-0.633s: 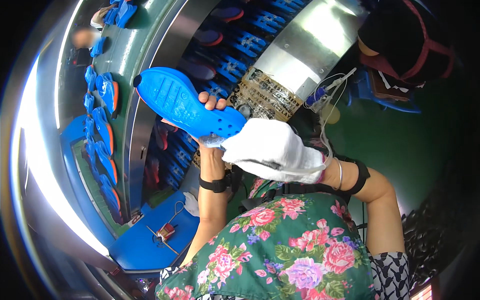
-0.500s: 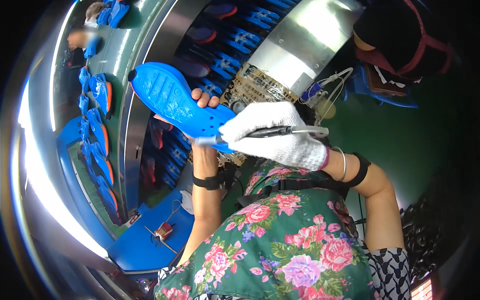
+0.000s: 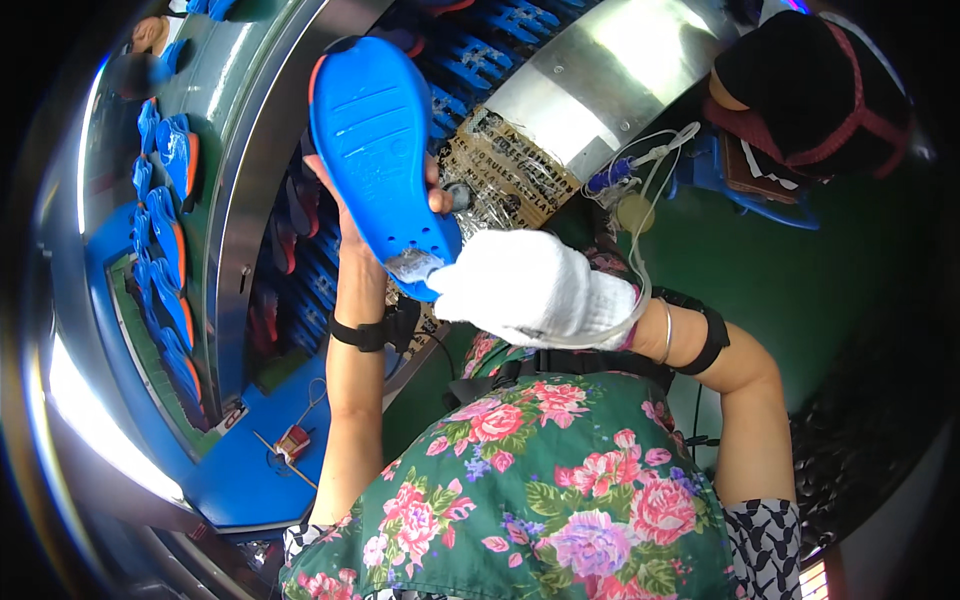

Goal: The person picks up a blue shoe sole from a conveyor belt, applies a substance to its surface with a brush, and places it back onto the belt, repeating the process for several soles.

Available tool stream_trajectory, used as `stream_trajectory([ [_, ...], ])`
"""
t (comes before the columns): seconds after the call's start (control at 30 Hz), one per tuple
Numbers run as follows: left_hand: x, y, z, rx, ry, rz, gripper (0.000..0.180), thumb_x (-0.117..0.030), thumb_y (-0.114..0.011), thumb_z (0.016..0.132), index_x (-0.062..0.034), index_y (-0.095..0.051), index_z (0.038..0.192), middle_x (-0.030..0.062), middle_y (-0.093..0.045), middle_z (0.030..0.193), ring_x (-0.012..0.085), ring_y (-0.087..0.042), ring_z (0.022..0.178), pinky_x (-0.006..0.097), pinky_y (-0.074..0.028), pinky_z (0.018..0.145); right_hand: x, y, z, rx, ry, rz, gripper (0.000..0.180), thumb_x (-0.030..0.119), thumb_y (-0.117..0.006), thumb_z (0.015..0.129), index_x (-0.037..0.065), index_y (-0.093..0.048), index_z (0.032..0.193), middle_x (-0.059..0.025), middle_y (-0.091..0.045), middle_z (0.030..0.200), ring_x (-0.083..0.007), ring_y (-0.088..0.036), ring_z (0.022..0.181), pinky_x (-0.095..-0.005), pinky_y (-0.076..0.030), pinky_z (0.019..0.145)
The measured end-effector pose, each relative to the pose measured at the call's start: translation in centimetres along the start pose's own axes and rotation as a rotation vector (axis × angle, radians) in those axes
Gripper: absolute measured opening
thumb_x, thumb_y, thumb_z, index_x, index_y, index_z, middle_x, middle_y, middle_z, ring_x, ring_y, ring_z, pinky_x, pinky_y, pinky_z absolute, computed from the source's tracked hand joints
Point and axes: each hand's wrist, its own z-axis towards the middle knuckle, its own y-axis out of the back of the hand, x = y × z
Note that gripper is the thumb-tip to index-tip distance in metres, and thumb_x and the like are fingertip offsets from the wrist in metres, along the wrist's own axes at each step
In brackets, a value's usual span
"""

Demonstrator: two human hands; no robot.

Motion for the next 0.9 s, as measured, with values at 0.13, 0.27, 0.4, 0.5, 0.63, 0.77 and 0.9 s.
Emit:
stream_trajectory([
  [0.13,0.1,0.5,0.1,0.024,0.091,-0.061,0.132,-0.101,-0.031,0.067,0.0002,-0.038,0.151,0.0267,-0.065,0.122,0.0425,-0.071,0.091,0.055,-0.061,0.077,-1.0,1.6,0.6,0.172,-0.071,0.382,0.022,0.006,-0.08,0.079,0.007,-0.078,0.101,-0.0108,-0.076,0.104,-0.0271,-0.071,0.083,-0.0369,-0.057,0.073],
  [0.27,0.2,1.1,0.8,0.04,0.217,-0.084,0.125,-0.097,-0.035,0.073,-0.0023,-0.035,0.155,0.0271,-0.061,0.132,0.0423,-0.07,0.101,0.056,-0.062,0.08,-1.7,2.2,1.0,0.16,0.004,0.158,0.023,0.009,-0.08,0.08,0.009,-0.077,0.103,-0.0078,-0.076,0.105,-0.0265,-0.069,0.083,-0.0365,-0.056,0.07],
  [0.4,-0.1,1.9,0.9,-0.148,0.262,0.077,0.121,-0.094,-0.034,0.076,-0.0031,-0.033,0.156,0.0274,-0.058,0.137,0.0403,-0.068,0.111,0.057,-0.061,0.085,-1.5,2.3,1.6,0.284,0.007,0.228,0.019,0.007,-0.079,0.08,0.008,-0.077,0.099,-0.009,-0.075,0.1,-0.0236,-0.071,0.082,-0.0348,-0.058,0.07],
  [0.5,0.4,1.8,1.4,0.036,0.333,-0.15,0.118,-0.094,-0.031,0.079,-0.0035,-0.035,0.155,0.0261,-0.057,0.139,0.0396,-0.067,0.112,0.06,-0.059,0.087,-1.5,3.6,1.8,0.091,-0.504,0.574,0.009,-0.001,-0.079,0.079,0.003,-0.077,0.087,-0.0133,-0.077,0.095,-0.0244,-0.076,0.089,-0.0361,-0.06,0.083],
  [0.63,2.9,2.2,0.1,-0.297,0.116,-0.107,0.107,-0.088,-0.032,0.087,-0.0047,-0.038,0.154,0.0253,-0.059,0.138,0.0386,-0.067,0.112,0.054,-0.058,0.093,-2.5,5.0,2.3,-0.256,-0.727,0.537,0.014,-0.004,-0.076,0.082,-0.003,-0.077,0.096,-0.0147,-0.077,0.1,-0.0196,-0.073,0.091,-0.0321,-0.057,0.085],
  [0.77,5.9,-0.2,0.4,-0.271,0.048,0.141,0.072,-0.06,-0.04,0.104,-0.0046,-0.043,0.15,0.0193,-0.057,0.143,0.0363,-0.065,0.118,0.053,-0.054,0.1,-3.5,6.5,3.7,-0.236,-0.524,0.239,0.015,-0.003,-0.078,0.082,-0.003,-0.077,0.098,-0.0139,-0.077,0.102,-0.0182,-0.073,0.091,-0.0304,-0.057,0.081],
  [0.9,7.3,-0.7,0.1,-0.442,-0.068,0.089,0.055,-0.041,-0.047,0.108,-0.0041,-0.045,0.148,0.0159,-0.055,0.145,0.0348,-0.06,0.125,0.051,-0.053,0.103,-4.2,6.7,2.5,-0.125,-0.52,0.188,0.017,0.0,-0.08,0.082,0.001,-0.078,0.099,-0.0126,-0.078,0.101,-0.0202,-0.074,0.098,-0.0332,-0.058,0.09],
])
